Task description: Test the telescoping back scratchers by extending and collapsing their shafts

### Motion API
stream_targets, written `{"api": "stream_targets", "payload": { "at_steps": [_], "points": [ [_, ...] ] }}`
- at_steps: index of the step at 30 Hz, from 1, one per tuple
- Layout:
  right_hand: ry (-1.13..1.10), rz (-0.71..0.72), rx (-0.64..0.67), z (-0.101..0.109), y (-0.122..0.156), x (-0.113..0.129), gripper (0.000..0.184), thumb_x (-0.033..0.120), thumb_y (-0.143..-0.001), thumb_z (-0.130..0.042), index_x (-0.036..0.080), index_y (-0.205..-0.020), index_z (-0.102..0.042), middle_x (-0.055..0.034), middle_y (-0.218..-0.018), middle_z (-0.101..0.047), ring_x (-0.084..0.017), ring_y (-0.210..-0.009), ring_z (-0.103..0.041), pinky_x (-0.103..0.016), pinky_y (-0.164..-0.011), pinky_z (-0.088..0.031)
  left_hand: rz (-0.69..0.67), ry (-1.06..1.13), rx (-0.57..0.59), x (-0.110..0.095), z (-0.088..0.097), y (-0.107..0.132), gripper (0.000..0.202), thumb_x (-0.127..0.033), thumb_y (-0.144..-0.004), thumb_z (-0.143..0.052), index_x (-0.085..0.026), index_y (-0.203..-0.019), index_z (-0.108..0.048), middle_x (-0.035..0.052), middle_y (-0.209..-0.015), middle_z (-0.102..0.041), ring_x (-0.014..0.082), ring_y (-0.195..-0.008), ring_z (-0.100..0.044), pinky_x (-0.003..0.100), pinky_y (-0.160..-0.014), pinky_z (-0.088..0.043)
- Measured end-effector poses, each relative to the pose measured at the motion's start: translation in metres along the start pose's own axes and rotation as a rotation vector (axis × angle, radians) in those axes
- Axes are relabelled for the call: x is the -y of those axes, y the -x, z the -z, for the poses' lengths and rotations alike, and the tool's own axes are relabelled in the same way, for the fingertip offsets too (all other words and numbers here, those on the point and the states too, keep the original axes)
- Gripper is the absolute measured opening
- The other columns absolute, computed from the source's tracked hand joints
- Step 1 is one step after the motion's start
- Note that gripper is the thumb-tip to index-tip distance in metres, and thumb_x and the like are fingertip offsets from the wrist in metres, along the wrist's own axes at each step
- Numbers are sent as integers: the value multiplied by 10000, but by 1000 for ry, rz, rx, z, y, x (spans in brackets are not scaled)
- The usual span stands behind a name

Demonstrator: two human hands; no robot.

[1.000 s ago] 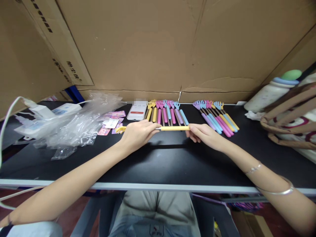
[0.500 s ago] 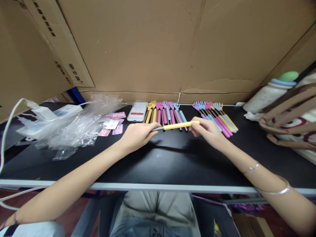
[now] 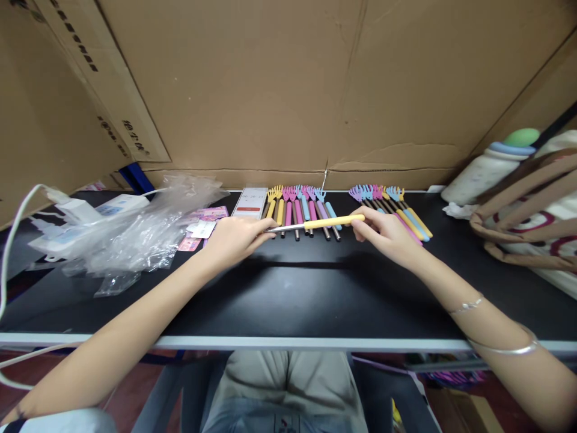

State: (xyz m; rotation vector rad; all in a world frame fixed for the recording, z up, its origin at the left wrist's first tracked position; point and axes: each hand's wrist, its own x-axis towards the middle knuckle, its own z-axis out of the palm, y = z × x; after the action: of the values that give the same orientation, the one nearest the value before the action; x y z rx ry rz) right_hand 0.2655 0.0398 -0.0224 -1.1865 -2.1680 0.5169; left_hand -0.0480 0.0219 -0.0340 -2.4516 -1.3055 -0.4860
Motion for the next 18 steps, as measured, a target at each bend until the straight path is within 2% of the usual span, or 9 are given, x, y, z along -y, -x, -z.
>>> {"api": "stream_targets", "payload": {
  "at_steps": [3, 10, 18],
  "points": [
    [83, -6, 36, 1, 0, 0, 335, 500, -908, -398, 204, -793, -507, -5, -629, -562, -134, -578, -505, -266, -564, -361, -37, -20, 0, 2, -3, 1, 233, -370, -947, -432, -245, -991, -624, -8, -805, -713, 154, -672, -644, 227, -522, -309],
    [58, -30, 111, -6, -1, -6, 376, 506, -919, -354, 199, -756, -496, 7, -585, -542, -126, -540, -495, -259, -573, -364, -105, -41, -39, 3, -8, 2, 297, -378, -961, -384, -233, -990, -642, 9, -783, -717, 153, -644, -647, 229, -519, -321],
    [254, -46, 190, -12, 2, -10, 374, 475, -935, -303, 213, -700, -429, -9, -602, -571, -137, -549, -506, -258, -564, -328, -129, -131, -3, 2, -7, 3, 321, -377, -963, -368, -233, -983, -654, 27, -800, -718, 176, -666, -656, 239, -515, -338]
  ]
}}
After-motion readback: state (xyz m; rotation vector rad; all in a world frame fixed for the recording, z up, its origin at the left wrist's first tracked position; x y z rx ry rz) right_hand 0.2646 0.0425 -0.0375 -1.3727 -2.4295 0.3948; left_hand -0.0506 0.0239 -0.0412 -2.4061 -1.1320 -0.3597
